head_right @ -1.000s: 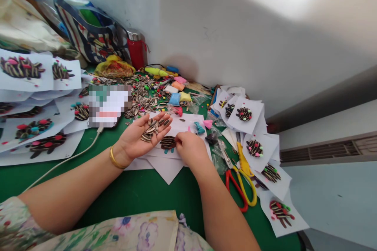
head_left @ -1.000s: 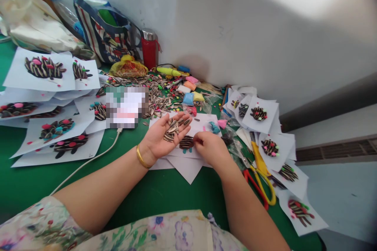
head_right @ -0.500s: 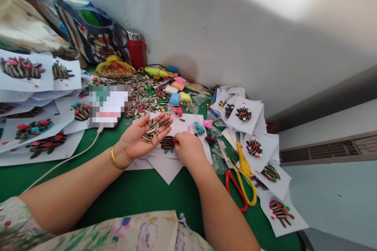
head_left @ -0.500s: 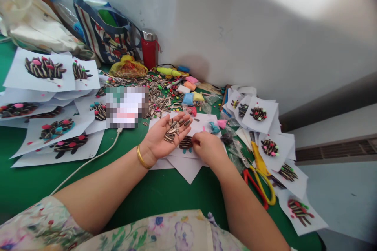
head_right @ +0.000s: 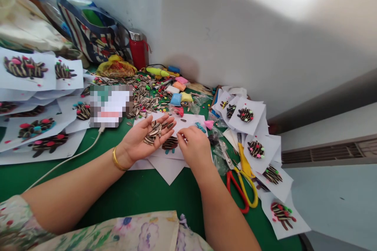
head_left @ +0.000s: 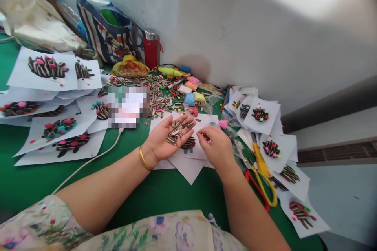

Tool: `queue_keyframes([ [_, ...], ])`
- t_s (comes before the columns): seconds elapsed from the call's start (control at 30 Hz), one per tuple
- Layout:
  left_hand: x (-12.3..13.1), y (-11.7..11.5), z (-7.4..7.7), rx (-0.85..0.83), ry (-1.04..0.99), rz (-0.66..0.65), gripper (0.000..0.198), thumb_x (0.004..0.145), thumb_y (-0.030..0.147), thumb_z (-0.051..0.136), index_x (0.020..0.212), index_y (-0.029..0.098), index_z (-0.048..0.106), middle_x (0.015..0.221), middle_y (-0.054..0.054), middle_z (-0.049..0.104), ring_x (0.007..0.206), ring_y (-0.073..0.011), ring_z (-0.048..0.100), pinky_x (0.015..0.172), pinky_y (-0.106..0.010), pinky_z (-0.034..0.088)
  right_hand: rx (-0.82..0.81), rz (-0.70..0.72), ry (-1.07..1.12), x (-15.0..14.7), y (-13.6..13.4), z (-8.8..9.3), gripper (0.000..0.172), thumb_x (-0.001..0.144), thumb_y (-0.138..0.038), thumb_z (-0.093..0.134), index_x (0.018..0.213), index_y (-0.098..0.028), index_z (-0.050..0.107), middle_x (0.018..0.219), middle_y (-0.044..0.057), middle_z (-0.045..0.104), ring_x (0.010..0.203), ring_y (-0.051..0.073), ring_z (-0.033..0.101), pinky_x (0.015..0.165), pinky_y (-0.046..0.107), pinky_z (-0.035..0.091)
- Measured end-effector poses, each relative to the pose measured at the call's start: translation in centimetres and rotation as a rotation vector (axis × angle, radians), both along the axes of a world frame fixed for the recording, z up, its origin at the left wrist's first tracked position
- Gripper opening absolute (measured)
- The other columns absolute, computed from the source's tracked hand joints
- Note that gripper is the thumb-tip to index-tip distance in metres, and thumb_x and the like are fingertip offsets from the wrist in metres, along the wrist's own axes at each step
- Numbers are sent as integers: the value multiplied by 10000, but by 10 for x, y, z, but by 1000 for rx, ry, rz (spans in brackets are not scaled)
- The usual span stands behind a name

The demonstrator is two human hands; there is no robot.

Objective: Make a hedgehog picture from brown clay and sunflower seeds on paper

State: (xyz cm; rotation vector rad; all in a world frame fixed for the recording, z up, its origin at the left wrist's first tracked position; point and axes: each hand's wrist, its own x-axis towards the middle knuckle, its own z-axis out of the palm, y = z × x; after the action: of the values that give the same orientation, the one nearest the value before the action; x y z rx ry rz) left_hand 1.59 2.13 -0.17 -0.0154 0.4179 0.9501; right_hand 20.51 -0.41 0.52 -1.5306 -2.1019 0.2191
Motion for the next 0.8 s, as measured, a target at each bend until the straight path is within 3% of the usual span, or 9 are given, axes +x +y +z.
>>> queue_keyframes([
  [0.2,3,-4,-2,-1,-31,-72,434,1018,374,357,1300,111,558,1223,-177,666,1166,-254,637,990,-404,524,93,39,109,-1,1,0,271,949,-245,523,1177,-220,668,983,72,652,908,204,603,849,342,478],
  [0.53,7,-8,-2,26,12,-135,422,1008,369,378,1271,109,582,1193,-174,674,991,-232,692,925,-385,542,93,81,128,-7,0,-4,167,940,-257,556,938,-220,719,894,57,653,874,199,610,825,341,485],
  [0.67,7,-9,-4,33,8,-152,436,1014,369,367,1299,109,571,1111,-162,701,859,-198,710,790,-322,576,116,128,125,-14,-5,-3,207,947,-254,537,1054,-232,713,949,71,662,921,214,611,845,369,482],
  [0.8,10,-11,-4,5,-10,-184,436,1019,368,364,1301,107,572,897,-108,724,638,-151,685,582,-245,555,139,229,112,-23,-10,-4,251,968,-260,508,1099,-247,722,913,62,661,888,199,604,811,366,475],
])
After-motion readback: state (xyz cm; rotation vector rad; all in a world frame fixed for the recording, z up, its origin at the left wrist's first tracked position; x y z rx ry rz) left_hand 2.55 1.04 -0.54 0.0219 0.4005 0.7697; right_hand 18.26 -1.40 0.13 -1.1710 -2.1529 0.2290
